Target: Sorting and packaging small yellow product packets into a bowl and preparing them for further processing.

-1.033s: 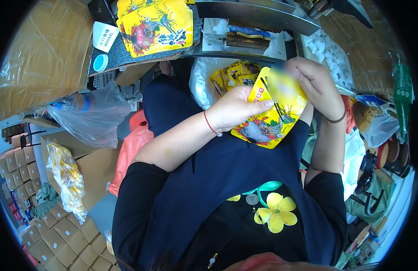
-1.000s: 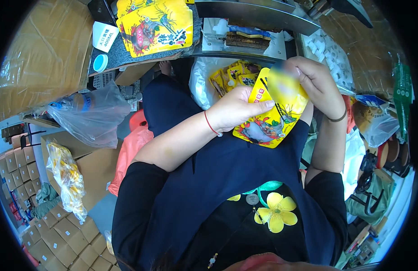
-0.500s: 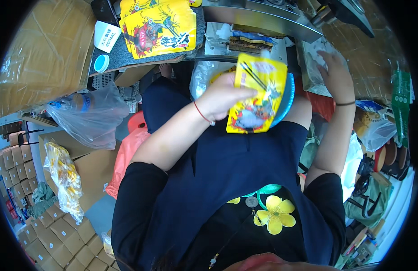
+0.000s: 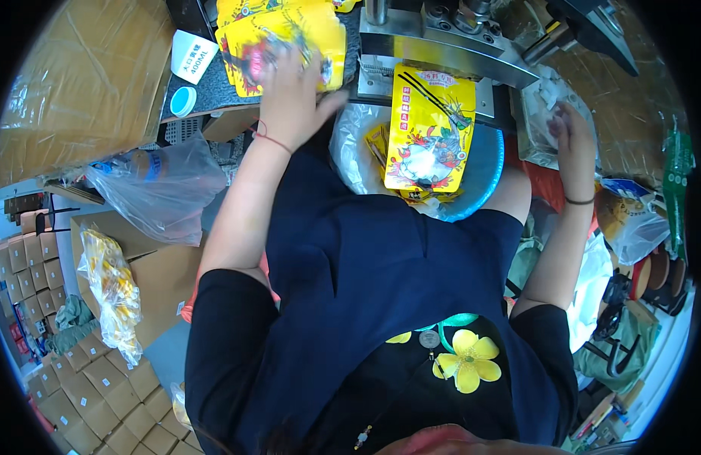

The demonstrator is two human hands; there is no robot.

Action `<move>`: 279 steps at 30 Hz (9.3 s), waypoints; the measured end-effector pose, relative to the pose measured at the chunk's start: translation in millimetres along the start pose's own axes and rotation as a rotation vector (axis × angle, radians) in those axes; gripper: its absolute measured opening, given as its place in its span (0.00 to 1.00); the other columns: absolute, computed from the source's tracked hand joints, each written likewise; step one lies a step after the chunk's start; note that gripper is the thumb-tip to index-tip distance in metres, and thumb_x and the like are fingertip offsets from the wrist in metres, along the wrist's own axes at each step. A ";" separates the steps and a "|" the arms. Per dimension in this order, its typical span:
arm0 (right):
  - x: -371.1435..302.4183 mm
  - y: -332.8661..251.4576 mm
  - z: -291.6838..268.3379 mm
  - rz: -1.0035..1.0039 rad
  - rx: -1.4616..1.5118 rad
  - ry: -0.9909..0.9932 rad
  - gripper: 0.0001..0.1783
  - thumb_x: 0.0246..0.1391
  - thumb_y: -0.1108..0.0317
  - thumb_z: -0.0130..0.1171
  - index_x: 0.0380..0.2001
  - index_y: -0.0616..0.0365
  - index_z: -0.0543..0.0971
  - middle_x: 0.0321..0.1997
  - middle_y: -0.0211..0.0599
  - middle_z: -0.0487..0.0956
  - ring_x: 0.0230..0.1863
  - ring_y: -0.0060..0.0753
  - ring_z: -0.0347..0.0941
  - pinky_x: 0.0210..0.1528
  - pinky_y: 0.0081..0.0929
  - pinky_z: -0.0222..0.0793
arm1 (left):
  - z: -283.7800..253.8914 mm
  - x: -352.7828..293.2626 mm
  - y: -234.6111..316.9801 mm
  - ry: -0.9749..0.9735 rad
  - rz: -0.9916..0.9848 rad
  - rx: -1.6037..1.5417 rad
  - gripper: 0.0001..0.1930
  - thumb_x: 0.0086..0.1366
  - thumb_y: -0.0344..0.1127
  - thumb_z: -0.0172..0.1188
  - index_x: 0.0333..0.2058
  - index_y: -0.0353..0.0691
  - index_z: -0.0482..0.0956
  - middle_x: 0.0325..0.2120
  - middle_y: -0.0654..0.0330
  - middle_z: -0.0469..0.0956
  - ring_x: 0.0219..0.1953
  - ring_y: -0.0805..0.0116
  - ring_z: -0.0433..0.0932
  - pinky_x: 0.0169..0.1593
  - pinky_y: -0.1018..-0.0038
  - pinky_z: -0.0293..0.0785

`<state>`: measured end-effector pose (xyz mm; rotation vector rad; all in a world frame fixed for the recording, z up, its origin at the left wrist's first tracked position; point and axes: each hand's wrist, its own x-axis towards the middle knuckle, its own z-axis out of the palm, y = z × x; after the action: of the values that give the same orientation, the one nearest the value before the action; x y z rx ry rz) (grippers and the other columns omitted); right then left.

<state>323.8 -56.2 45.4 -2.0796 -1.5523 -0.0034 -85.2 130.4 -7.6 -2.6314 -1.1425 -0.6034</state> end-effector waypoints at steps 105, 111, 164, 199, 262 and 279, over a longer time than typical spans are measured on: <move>10.0 51.2 47.7 0.046 0.009 0.083 0.13 0.53 0.73 0.63 0.42 0.63 0.76 0.25 0.38 0.77 0.25 0.29 0.72 0.32 0.29 0.69 | -5.4 -198.4 -100.4 0.206 -1.131 -1.915 0.34 0.61 0.24 0.60 0.64 0.36 0.55 0.54 0.54 0.71 0.53 0.64 0.76 0.56 0.66 0.73; 8.4 25.5 42.8 0.111 0.006 0.079 0.18 0.53 0.70 0.66 0.47 0.60 0.78 0.30 0.34 0.79 0.31 0.24 0.75 0.38 0.26 0.71 | -21.2 -187.1 6.0 -0.137 -0.481 0.047 0.31 0.56 0.30 0.66 0.60 0.46 0.70 0.54 0.44 0.71 0.54 0.43 0.72 0.53 0.58 0.72; 17.9 5.1 28.7 -0.046 -0.291 0.021 0.09 0.63 0.64 0.52 0.45 0.50 0.74 0.47 0.47 0.79 0.46 0.58 0.75 0.43 0.45 0.72 | -5.4 15.9 89.0 -0.049 -0.492 -1.055 0.21 0.62 0.36 0.65 0.49 0.29 0.71 0.34 0.56 0.77 0.35 0.63 0.78 0.41 0.67 0.76; 19.0 11.9 2.2 -0.056 -0.502 -0.347 0.17 0.60 0.65 0.55 0.52 0.51 0.75 0.46 0.52 0.77 0.47 0.58 0.75 0.47 0.47 0.71 | -10.9 21.6 117.7 -0.675 -0.754 -2.148 0.17 0.60 0.24 0.62 0.49 0.25 0.75 0.45 0.48 0.82 0.43 0.62 0.83 0.49 0.70 0.80; -10.6 -111.3 33.4 -0.433 0.401 -0.149 0.07 0.61 0.71 0.57 0.39 0.62 0.79 0.34 0.38 0.78 0.36 0.34 0.74 0.41 0.29 0.70 | -30.8 -14.5 63.2 -0.262 -0.302 -1.048 0.13 0.63 0.41 0.65 0.35 0.34 0.83 0.25 0.54 0.81 0.25 0.67 0.78 0.32 0.75 0.72; 21.8 -11.2 13.4 -0.314 -0.369 -0.046 0.19 0.58 0.70 0.55 0.54 0.51 0.74 0.53 0.47 0.76 0.49 0.58 0.74 0.50 0.44 0.72 | -11.9 1.0 128.8 -0.757 -0.678 -2.113 0.19 0.59 0.26 0.64 0.49 0.28 0.76 0.45 0.51 0.81 0.43 0.65 0.83 0.50 0.71 0.79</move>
<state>317.0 -29.1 45.4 -2.0857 -2.0154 -0.3845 6.6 39.6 -0.2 -4.1772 -2.6660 -1.7480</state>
